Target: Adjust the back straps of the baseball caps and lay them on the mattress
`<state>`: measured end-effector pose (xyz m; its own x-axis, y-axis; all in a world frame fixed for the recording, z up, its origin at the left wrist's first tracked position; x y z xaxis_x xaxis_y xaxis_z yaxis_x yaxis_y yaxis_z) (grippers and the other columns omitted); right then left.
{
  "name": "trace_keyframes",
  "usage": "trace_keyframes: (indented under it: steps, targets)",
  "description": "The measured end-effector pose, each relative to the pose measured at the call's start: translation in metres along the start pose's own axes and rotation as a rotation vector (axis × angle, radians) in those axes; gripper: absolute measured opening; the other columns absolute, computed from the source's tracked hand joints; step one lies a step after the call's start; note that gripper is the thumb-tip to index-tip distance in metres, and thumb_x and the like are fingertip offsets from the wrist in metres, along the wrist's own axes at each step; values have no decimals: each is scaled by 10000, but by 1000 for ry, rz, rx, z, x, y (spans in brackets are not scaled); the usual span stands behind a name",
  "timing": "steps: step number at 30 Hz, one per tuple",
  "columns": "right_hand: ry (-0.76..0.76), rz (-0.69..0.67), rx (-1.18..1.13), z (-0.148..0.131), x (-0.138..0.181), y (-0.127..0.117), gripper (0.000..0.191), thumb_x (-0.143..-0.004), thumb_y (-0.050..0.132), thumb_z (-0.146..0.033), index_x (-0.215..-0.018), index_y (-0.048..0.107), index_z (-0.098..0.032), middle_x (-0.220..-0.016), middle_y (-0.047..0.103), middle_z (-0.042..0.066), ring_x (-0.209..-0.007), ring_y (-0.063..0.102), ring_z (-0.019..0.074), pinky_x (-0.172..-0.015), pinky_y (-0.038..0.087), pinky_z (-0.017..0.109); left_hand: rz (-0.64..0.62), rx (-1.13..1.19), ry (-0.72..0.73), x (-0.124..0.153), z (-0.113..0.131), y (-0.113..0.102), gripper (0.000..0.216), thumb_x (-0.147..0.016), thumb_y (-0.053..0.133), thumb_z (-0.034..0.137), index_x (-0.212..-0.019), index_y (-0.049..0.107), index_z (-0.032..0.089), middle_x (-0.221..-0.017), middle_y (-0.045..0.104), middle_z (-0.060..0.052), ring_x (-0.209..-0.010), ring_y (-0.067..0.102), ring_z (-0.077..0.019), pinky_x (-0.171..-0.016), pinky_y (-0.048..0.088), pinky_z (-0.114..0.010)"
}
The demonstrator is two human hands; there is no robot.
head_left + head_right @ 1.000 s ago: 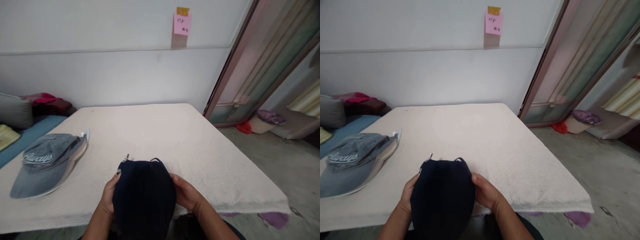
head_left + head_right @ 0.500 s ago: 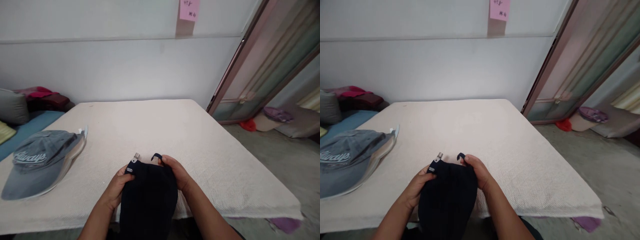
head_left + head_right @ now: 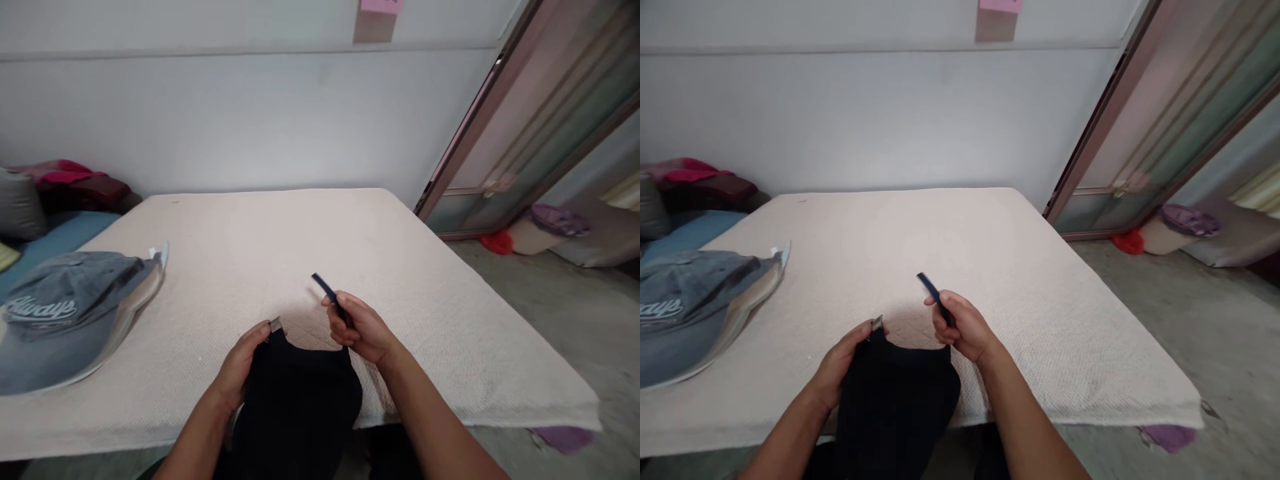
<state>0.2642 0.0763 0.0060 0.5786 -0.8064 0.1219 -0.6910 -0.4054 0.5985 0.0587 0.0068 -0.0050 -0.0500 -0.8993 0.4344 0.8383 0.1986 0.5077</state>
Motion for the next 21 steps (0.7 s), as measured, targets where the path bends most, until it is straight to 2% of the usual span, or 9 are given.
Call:
trace_keyframes:
  steps: [3,6,9,12,16,21]
  targets:
    - [39,-46,58,0,3,2,226,-882,485,-374,-934,564,-168,-522,433,-70,-367,213,27,-396,176,195,110,-94,20,-3,-2,-6,271,-708,708,278,-955,707,167,-957,715,-75,-856,647,-223,-793,465,-315]
    - [47,1,74,2,2,0,141,-822,560,-302,-831,538,-163,-574,480,-47,-385,254,21,-391,138,188,192,-161,12,-5,-3,-6,280,-661,744,270,-923,708,179,-874,720,-53,-776,651,-206,-728,473,-299]
    - [64,25,61,4,1,-1,130,-774,593,-254,-754,503,-162,-588,496,-36,-393,273,19,-385,125,185,65,-178,-19,-7,-4,2,222,-679,729,271,-877,699,176,-766,707,-36,-672,640,-181,-657,467,-277]
    - [89,2,62,6,1,-1,158,-774,612,-277,-762,495,-171,-561,481,-50,-382,264,19,-379,116,184,-47,-189,-39,-7,-5,11,186,-681,730,255,-840,689,167,-725,694,-36,-642,633,-171,-649,461,-265]
    - [131,-55,114,11,3,2,228,-767,665,-334,-753,512,-166,-524,441,-71,-380,252,13,-379,120,178,-82,-116,-37,-4,-7,16,160,-726,687,259,-853,681,162,-727,685,-46,-624,617,-162,-659,473,-276]
    - [155,-117,180,19,0,6,243,-774,666,-363,-750,540,-157,-511,434,-74,-372,262,16,-375,161,178,-120,53,-52,-3,-8,13,126,-688,724,243,-691,630,159,-571,582,14,-468,502,-86,-469,387,-187]
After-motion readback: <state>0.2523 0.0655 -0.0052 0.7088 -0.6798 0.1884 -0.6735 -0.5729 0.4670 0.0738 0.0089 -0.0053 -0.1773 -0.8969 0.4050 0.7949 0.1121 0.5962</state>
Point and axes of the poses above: each hand's wrist, its own x-axis away from the middle knuckle, its own y-axis out of the palm, z = x × y, the point moved 2 cm from there along -x, towards the middle knuckle
